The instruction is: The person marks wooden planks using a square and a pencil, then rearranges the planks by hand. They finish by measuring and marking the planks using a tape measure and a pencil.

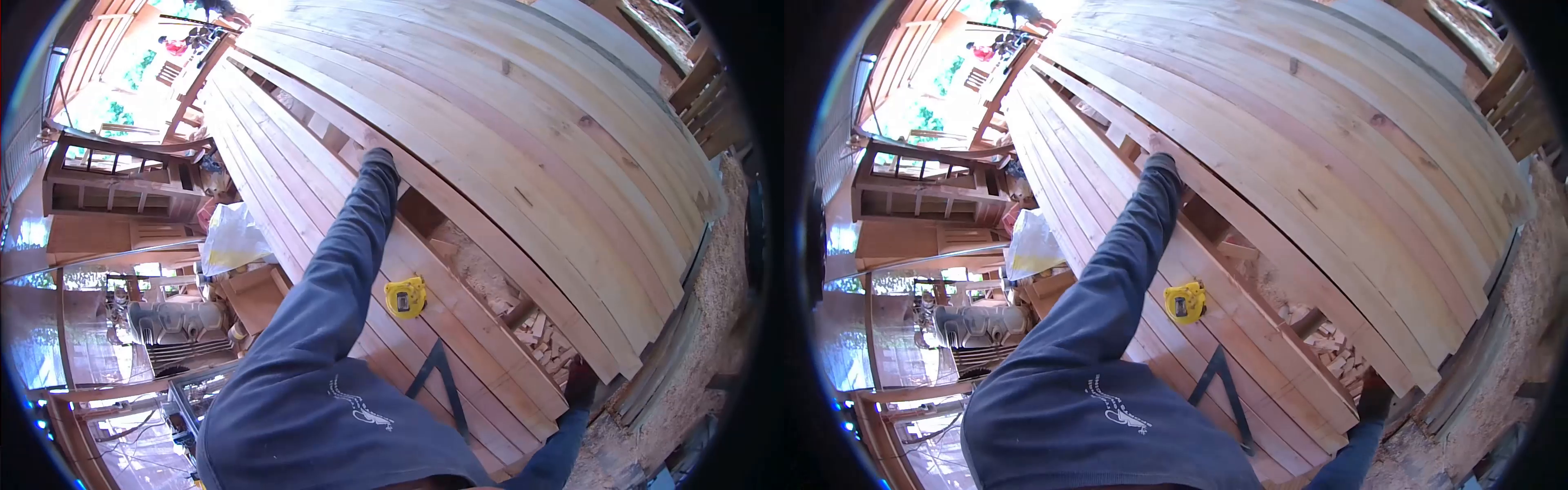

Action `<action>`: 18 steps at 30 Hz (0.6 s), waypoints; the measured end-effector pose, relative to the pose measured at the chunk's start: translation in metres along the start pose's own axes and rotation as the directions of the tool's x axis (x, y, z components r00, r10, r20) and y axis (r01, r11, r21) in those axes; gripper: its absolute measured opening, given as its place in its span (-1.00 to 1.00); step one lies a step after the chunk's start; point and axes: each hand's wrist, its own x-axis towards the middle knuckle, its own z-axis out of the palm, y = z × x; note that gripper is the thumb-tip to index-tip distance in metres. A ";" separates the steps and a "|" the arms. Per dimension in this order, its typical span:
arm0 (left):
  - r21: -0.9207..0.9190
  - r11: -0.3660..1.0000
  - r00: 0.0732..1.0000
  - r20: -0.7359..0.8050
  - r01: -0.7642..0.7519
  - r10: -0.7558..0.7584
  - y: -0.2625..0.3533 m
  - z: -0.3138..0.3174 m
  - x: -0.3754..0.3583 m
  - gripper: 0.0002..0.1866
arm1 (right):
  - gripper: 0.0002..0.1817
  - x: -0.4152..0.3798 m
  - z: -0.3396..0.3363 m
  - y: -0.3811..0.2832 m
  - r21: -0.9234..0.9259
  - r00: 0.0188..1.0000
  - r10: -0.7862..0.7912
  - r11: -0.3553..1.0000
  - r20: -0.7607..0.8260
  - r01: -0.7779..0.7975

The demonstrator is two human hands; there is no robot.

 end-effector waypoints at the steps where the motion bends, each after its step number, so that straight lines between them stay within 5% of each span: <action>1: -0.008 1.000 1.000 0.003 0.022 -0.022 0.004 -0.001 0.005 -0.17 | -0.50 0.001 0.004 -0.002 -0.013 1.000 -0.010 1.000 0.017 0.011; 6: -0.025 0.997 0.997 0.030 0.076 -0.075 0.004 0.000 0.009 -0.17 | -0.50 -0.007 0.019 0.004 -0.136 0.981 -0.111 0.982 0.156 0.132; 9: -0.027 0.996 0.995 0.046 0.090 -0.088 -0.001 0.002 0.009 -0.17 | -0.49 0.002 0.033 0.009 -0.234 0.866 -0.317 0.875 0.386 0.425; 10: -0.027 0.996 0.995 0.052 0.090 -0.089 -0.001 0.002 0.007 -0.17 | -0.49 0.011 0.039 0.010 -0.130 0.838 -0.311 0.905 0.449 0.405; 12: -0.005 0.995 0.991 0.091 0.098 -0.098 -0.004 -0.001 0.010 -0.17 | -0.44 0.033 0.041 0.023 0.268 0.846 -0.184 0.962 0.501 0.050; 13: 0.016 0.994 0.986 0.128 0.109 -0.110 -0.004 -0.003 0.014 -0.17 | -0.42 0.040 0.033 0.033 0.452 0.851 -0.132 0.882 0.508 -0.133; 18: 0.205 0.944 0.864 0.388 0.259 -0.321 -0.005 0.009 0.058 -0.16 | -0.49 0.008 0.051 -0.007 0.261 0.998 -0.068 0.963 -0.004 0.067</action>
